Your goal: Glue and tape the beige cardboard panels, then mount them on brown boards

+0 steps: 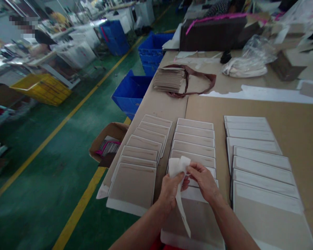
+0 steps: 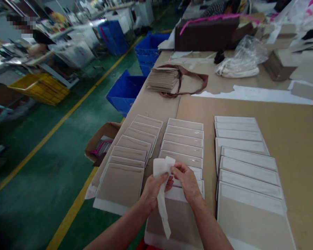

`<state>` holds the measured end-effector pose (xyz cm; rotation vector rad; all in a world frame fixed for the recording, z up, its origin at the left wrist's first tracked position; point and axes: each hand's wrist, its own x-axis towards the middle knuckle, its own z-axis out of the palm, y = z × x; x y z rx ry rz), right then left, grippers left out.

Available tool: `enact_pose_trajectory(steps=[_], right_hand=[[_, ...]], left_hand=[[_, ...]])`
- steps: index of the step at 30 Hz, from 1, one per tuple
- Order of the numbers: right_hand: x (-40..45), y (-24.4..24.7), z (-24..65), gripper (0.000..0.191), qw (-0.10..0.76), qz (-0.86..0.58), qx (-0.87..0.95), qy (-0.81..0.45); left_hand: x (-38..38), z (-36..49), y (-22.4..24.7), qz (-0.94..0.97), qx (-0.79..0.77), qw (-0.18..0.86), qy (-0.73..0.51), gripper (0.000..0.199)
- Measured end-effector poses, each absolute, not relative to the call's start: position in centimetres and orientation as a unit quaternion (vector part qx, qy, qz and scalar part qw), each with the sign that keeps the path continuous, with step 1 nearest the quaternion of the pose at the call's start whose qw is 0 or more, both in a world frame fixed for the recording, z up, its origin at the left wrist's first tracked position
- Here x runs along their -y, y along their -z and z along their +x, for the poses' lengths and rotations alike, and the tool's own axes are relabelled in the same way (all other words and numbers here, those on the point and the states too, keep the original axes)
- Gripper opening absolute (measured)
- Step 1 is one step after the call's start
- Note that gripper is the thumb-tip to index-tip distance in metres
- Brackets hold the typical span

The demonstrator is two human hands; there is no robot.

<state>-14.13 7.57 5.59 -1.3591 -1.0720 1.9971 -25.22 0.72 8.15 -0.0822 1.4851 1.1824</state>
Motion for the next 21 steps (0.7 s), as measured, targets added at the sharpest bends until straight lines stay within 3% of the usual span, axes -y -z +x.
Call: enact_pose_trajectory(steps=[7,14,21], right_hand=[[-8.0,-5.3,-14.1,0.034,0.299,-0.502,0.328,-0.742],[-8.4,-5.8,-14.2,0.037,0.239,-0.525,0.367,-0.730],[-8.9,-5.3,-13.3,0.036,0.214,-0.481,0.411,-0.744]], left_hand=[[-1.4,-23.9,-7.3,-0.053,-0.644,0.568,-0.510,0.045],[-1.5,-23.2,-7.6,-0.040,-0.638,0.605,-0.475,0.055],[-1.5,-24.0,-8.0,-0.052,-0.605,0.626,-0.490,0.049]])
